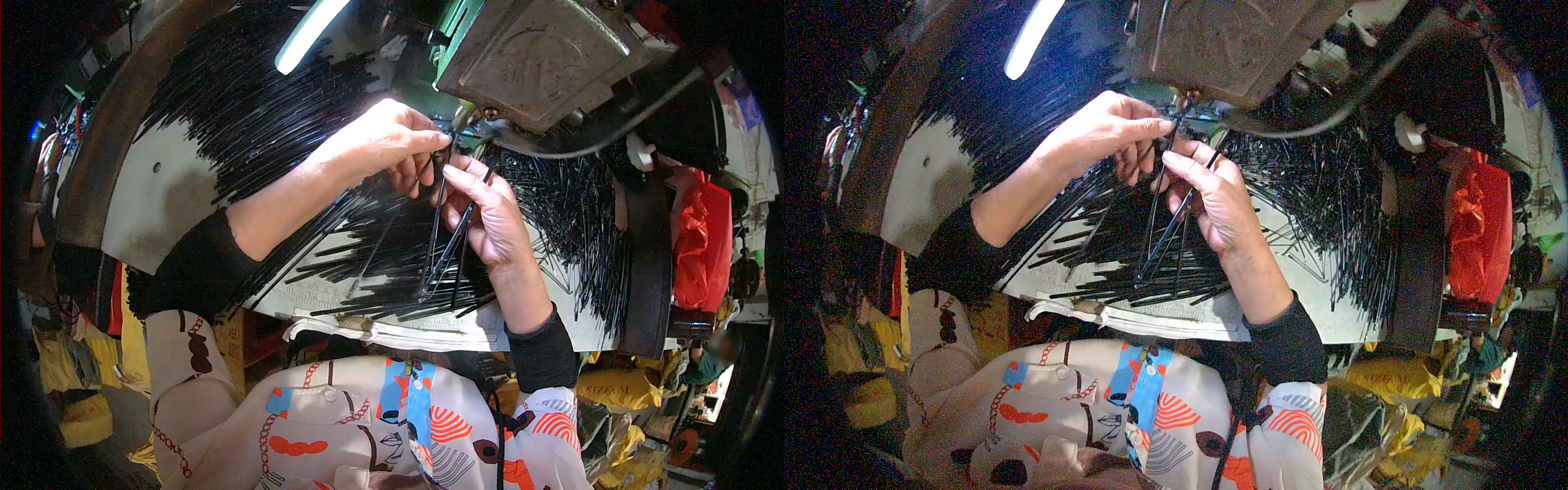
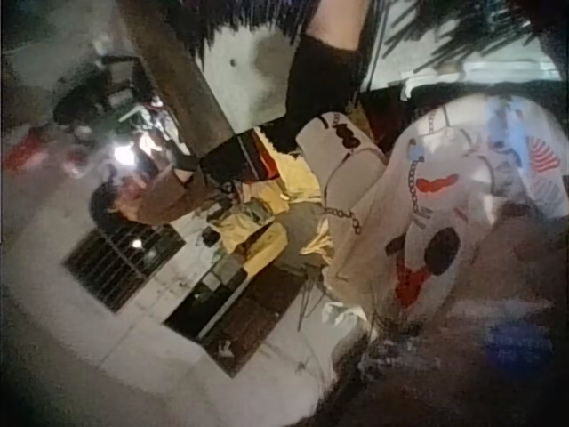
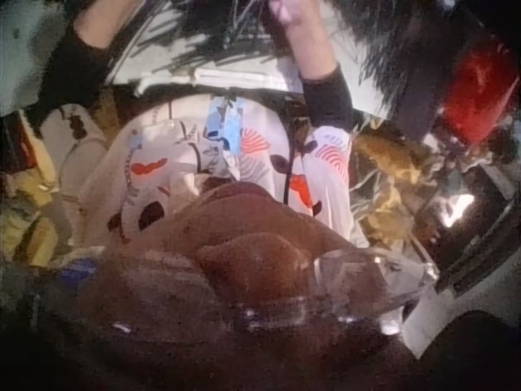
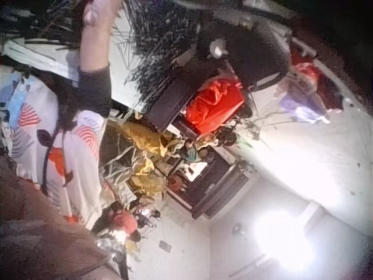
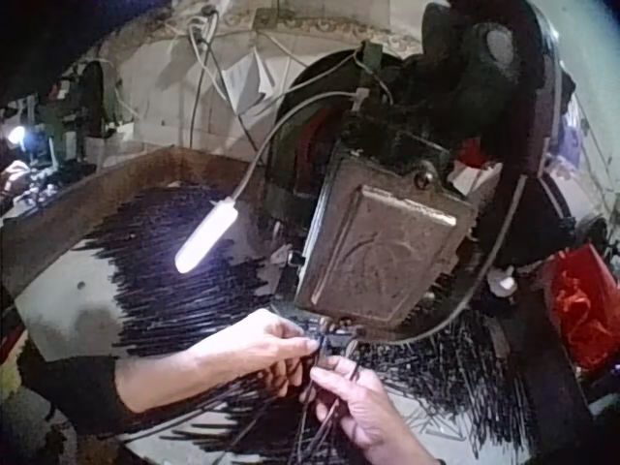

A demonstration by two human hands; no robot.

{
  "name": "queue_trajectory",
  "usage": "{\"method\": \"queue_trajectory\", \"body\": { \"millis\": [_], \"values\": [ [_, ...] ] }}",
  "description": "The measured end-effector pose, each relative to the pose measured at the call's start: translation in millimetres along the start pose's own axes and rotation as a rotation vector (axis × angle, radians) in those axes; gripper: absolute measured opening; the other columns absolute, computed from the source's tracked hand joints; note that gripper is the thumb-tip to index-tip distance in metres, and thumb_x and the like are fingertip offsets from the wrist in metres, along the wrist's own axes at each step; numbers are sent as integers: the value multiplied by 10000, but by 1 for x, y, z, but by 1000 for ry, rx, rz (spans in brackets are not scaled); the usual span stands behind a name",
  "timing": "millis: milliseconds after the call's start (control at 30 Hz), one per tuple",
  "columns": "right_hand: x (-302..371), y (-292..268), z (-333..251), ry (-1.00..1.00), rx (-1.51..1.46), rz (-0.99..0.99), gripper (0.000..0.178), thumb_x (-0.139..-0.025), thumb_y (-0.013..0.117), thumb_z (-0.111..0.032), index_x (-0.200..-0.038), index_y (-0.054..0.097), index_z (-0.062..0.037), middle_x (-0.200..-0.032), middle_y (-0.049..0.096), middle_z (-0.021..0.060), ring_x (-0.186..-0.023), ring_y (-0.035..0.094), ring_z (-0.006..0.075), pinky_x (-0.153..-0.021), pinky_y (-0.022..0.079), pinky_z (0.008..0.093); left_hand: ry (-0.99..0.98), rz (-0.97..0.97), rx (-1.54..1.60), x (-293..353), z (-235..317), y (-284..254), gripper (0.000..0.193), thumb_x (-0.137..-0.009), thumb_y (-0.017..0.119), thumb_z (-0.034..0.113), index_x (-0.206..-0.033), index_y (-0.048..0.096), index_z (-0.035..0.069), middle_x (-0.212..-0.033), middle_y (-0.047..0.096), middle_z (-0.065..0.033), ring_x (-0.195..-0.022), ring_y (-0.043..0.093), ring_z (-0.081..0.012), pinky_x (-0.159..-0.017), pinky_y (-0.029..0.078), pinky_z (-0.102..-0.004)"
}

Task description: The person assembles parts by inserting black rods into an assembly machine and attaching connectors to them by hand.

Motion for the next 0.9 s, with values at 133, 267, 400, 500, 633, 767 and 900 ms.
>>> {"method": "queue_trajectory", "body": {
  "millis": [133,267,400,500,633,767,900],
  "values": [
    [2,1,4,26,-33,-38,185,-864,579,-187,-973,561,-40,-773,609,36,-593,556,97,-485,429,201,18,29,-77,3,3,2,356,-875,574,320,-828,602,-32,-549,581,-84,-393,542,-121,-366,410,-214],
    [2,-9,12,64,53,40,160,-878,560,-208,-923,554,-55,-743,600,52,-547,555,118,-471,444,220,34,61,-328,4,12,2,389,-877,560,380,-875,643,0,-501,546,-42,-369,489,-77,-356,381,-208],
    [23,-23,0,77,0,63,164,-905,518,-187,-997,511,-52,-701,575,58,-491,538,136,-437,443,249,87,37,-490,0,12,6,373,-871,553,406,-890,689,59,-493,536,-14,-367,452,-53,-359,349,-213],
    [36,-41,-5,128,51,40,215,-928,471,-192,-1067,513,-33,-600,442,-10,-394,345,49,-353,247,182,66,29,-588,2,7,4,333,-857,568,362,-893,688,54,-500,548,-30,-386,474,-69,-383,373,-234],
    [68,-103,-33,49,282,289,263,-932,455,-186,-1121,516,-14,-600,418,-29,-387,270,15,-343,195,169,205,24,-858,3,5,12,254,-811,597,285,-907,685,66,-534,582,-80,-443,557,-156,-495,462,-291],
    [115,-173,-84,-76,614,570,275,-931,471,-205,-1095,538,5,-609,442,-16,-404,296,18,-360,208,166,340,99,-1141,18,16,20,214,-783,605,278,-835,670,81,-662,623,-126,-617,625,-272,-620,497,-355],
    [154,-219,-143,-365,1565,853,336,-899,527,-237,-1127,548,9,-827,638,122,-650,579,153,-602,459,265,331,114,-1267,20,19,25,222,-785,596,273,-804,655,61,-693,625,-152,-685,626,-306,-660,503,-383]
  ]
}}
Point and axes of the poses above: each hand's wrist, its own x-axis away from the middle knuckle, its own y-axis out of the palm, z = x × y, the point moved 10 cm from there along -x, towards the middle knuckle
